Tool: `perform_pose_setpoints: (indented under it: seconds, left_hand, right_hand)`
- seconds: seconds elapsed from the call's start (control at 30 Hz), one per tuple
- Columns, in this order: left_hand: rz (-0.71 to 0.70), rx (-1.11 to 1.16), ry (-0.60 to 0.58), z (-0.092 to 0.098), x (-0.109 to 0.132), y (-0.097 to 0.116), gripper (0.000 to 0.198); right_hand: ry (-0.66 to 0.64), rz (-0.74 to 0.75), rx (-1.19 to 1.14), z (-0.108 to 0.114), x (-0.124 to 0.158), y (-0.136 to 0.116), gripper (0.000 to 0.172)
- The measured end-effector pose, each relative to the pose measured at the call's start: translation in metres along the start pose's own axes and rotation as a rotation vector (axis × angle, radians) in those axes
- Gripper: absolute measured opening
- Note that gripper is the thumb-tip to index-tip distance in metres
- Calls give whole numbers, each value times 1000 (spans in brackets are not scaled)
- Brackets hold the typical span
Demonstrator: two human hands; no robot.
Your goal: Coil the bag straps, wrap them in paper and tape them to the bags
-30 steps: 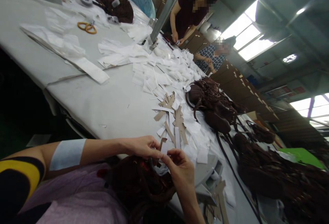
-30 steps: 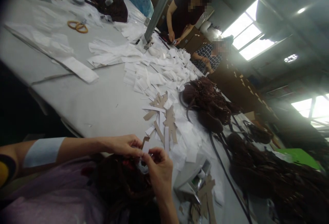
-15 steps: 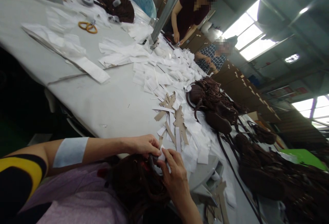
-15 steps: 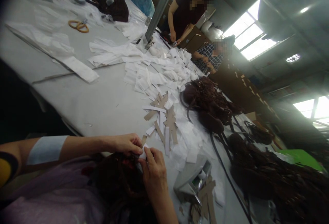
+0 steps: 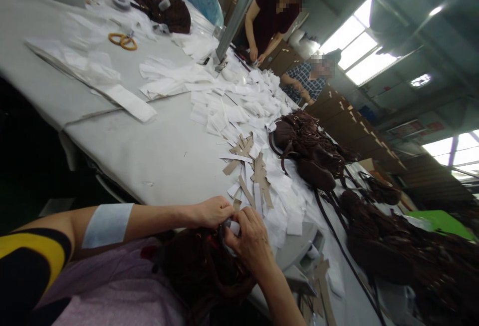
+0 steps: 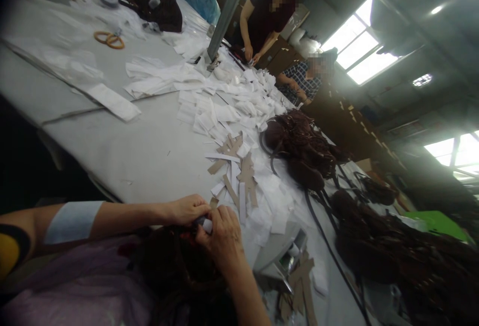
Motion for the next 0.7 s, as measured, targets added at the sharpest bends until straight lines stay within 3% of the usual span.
perform_pose_setpoints:
  seconds: [0.17,0.37,0.47,0.57,0.7]
  left_hand:
    - [56,58,-33,-4,4,0,27]
    - [70,218,-215,-10,15,9,24]
    - [11,95,-131,-5,13,8,20]
    - [-2,58,-65,-3,11,4,19]
    - [-69,57,-79,-7,11,10,19]
  right_hand:
    - [11,98,29,4,-5,-3,15]
    - [96,122,42,2,2,5,29]
    - [117,67,-31,-4,7,12,26]
    - [52,-35,-257,-4,8,23,14]
    - [10,-306,-506,10,1,40,49]
Point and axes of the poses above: each hand's wrist, its own x-axis away from the middle knuckle, its own z-axis out of the back of the hand, y = z × x, the point moved 5 cm from there along -x, towards the middle knuckle, and after that the axes turned 12 degrees about -z, right-handed, at the moved point
